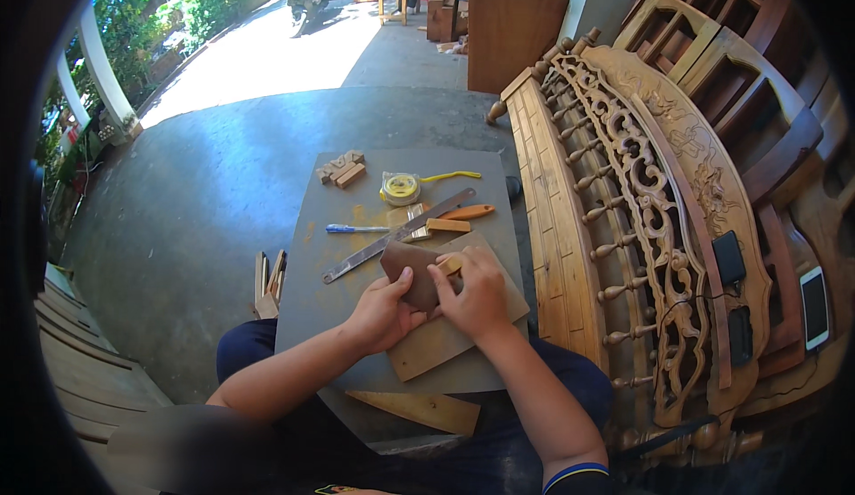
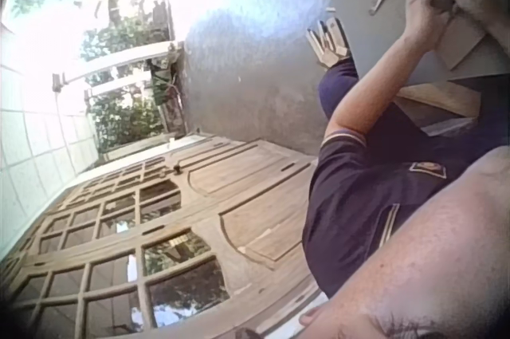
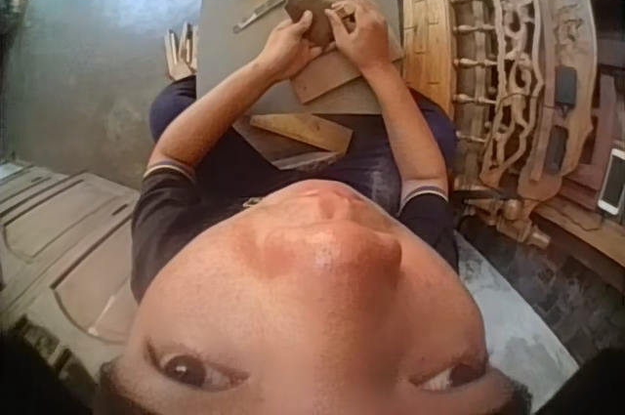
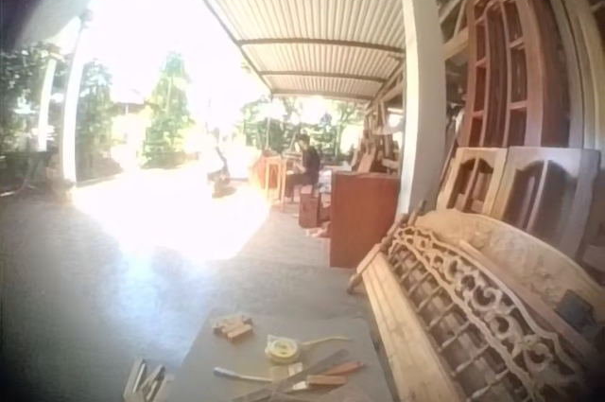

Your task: Measure, mark, and sand small wooden pieces as part of furniture assembly.

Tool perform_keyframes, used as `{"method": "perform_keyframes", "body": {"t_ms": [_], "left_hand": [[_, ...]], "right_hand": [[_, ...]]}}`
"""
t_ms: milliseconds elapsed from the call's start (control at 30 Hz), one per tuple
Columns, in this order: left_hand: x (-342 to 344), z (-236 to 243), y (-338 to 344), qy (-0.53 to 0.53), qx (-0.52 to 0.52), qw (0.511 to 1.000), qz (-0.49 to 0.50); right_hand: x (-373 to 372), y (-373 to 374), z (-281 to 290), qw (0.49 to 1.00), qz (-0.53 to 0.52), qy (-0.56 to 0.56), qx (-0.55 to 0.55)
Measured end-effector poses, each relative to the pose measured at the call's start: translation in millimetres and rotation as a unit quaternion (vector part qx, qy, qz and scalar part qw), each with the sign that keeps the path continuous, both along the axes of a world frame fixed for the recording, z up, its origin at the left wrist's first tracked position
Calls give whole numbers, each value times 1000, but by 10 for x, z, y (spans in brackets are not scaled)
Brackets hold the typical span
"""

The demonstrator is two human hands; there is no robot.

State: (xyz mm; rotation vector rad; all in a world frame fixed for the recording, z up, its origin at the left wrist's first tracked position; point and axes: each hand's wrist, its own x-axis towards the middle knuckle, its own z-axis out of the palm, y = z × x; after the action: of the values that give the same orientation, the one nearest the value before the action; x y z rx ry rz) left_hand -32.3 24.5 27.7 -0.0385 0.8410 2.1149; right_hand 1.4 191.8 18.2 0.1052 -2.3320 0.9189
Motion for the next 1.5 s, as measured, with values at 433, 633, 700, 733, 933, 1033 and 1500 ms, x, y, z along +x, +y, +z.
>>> {"method": "perform_keyframes", "body": {"t_ms": [433,633,700,733,933,1033,1500], "left_hand": [[-21,-155,-120,23,-77,997,-10],[-83,-140,-22,0,-31,999,-8],[-42,-99,-67,-10,-95,995,-11],[-57,-117,-82,-10,-97,995,-6],[-149,-61,-11,-19,-42,999,-18],[-118,-70,17,-6,-68,998,14],[-55,-63,1,7,-35,999,11]], "right_hand": [[298,-322,69,992,125,2,-1],[58,-96,109,999,27,18,31],[176,-235,88,996,86,7,5],[175,-244,101,996,90,8,3],[57,-204,93,997,60,19,48],[73,-233,58,993,60,53,85],[-10,5,40,998,5,25,54]]}}
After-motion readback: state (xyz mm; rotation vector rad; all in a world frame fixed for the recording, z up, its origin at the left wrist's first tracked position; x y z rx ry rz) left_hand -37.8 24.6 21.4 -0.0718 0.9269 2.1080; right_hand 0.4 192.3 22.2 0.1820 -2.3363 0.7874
